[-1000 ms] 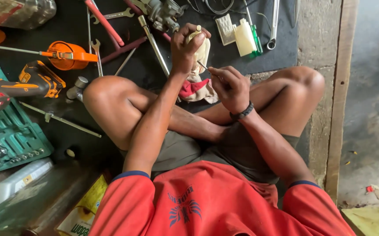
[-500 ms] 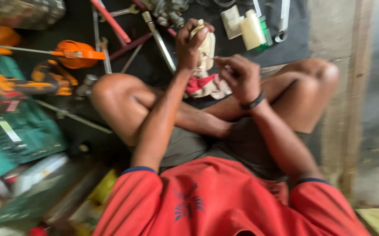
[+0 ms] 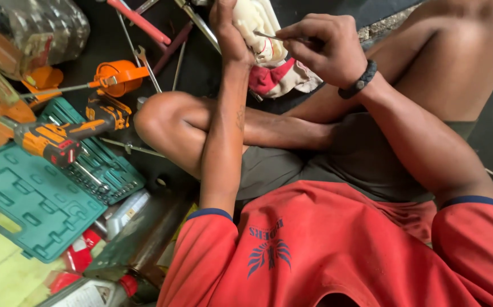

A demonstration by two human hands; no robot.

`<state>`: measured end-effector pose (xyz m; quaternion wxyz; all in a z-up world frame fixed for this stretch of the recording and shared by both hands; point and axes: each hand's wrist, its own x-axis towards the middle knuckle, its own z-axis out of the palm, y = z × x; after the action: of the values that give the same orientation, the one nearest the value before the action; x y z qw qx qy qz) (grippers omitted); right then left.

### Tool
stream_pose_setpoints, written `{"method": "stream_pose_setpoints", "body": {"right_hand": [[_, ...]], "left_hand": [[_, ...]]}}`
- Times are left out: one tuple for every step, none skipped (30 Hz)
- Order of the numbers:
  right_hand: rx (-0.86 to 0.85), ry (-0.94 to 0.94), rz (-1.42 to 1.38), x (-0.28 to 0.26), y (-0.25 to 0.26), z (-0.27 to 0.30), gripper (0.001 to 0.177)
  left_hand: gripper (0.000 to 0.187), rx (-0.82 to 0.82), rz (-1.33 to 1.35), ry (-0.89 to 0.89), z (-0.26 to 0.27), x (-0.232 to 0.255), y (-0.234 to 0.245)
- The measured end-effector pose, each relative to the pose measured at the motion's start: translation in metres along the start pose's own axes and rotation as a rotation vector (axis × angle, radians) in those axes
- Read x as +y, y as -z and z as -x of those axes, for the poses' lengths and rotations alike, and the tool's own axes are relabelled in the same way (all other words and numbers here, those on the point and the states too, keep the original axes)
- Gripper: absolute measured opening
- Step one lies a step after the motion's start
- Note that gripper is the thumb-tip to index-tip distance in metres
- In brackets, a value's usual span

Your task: Repairing a motorcycle fuel pump assembly.

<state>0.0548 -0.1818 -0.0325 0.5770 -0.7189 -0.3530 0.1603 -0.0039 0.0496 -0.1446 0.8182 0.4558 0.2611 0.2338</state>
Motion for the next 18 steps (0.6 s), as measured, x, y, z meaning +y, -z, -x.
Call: {"method": "stream_pose_setpoints", "body": {"right_hand": [[0.010, -0.005, -0.001, -0.002, 0.001, -0.001, 0.016], [0.010, -0.006, -0.005, -0.004, 0.001, -0.002, 0.016], [0.006, -0.004, -0.008, -0.007, 0.002, -0.004, 0.016], [0.012, -0.005, -0.008, -0.009, 0.003, -0.004, 0.016], [0.006, -0.014, -0.003, -0.011, 0.005, -0.004, 0.018], [-0.001, -0.023, 0.002, -0.013, 0.006, -0.005, 0.020], [-0.001, -0.022, -0.001, -0.013, 0.006, -0.004, 0.020], [-0.003, -0.027, 0.001, -0.012, 0.006, -0.004, 0.020], [-0.005, -0.030, 0.002, -0.012, 0.005, -0.004, 0.020], [-0.005, -0.027, -0.002, -0.012, 0.005, -0.004, 0.020], [-0.001, -0.029, -0.001, -0.011, 0.004, -0.004, 0.020], [0.004, -0.032, 0.000, -0.011, 0.004, -0.004, 0.020], [0.005, -0.029, -0.001, -0.011, 0.004, -0.003, 0.020], [0.009, -0.034, -0.001, -0.010, 0.004, -0.003, 0.020], [0.015, -0.040, 0.001, -0.010, 0.004, -0.002, 0.020], [0.017, -0.038, 0.000, -0.010, 0.004, -0.003, 0.020], [0.019, -0.042, -0.008, -0.010, 0.004, -0.002, 0.019], [0.021, -0.046, -0.015, -0.009, 0.004, -0.002, 0.019]], "left_hand": [[0.024, -0.008, -0.005, 0.006, 0.004, 0.012, -0.014], [0.023, -0.046, -0.004, 0.047, 0.007, 0.025, -0.027], [0.023, -0.081, -0.001, 0.085, 0.011, 0.037, -0.041], [0.023, -0.087, -0.004, 0.087, 0.013, 0.040, -0.044], [0.024, -0.107, -0.012, 0.079, 0.015, 0.042, -0.048], [0.026, -0.128, -0.021, 0.071, 0.016, 0.046, -0.051], [0.026, -0.127, -0.023, 0.070, 0.016, 0.042, -0.048], [0.027, -0.149, -0.051, 0.050, 0.016, 0.039, -0.043], [0.028, -0.170, -0.078, 0.027, 0.015, 0.036, -0.039], [0.028, -0.169, -0.082, 0.023, 0.016, 0.040, -0.043], [0.030, -0.166, -0.081, 0.063, 0.016, 0.043, -0.047], [0.032, -0.163, -0.079, 0.102, 0.017, 0.047, -0.051], [0.032, -0.163, -0.081, 0.100, 0.016, 0.046, -0.050], [0.032, -0.163, -0.076, 0.099, 0.016, 0.045, -0.049], [0.033, -0.165, -0.071, 0.099, 0.015, 0.044, -0.047], [0.033, -0.167, -0.073, 0.097, 0.015, 0.046, -0.049], [0.032, -0.138, -0.056, 0.124, 0.015, 0.048, -0.051], [0.032, -0.109, -0.039, 0.152, 0.015, 0.049, -0.053]]}}
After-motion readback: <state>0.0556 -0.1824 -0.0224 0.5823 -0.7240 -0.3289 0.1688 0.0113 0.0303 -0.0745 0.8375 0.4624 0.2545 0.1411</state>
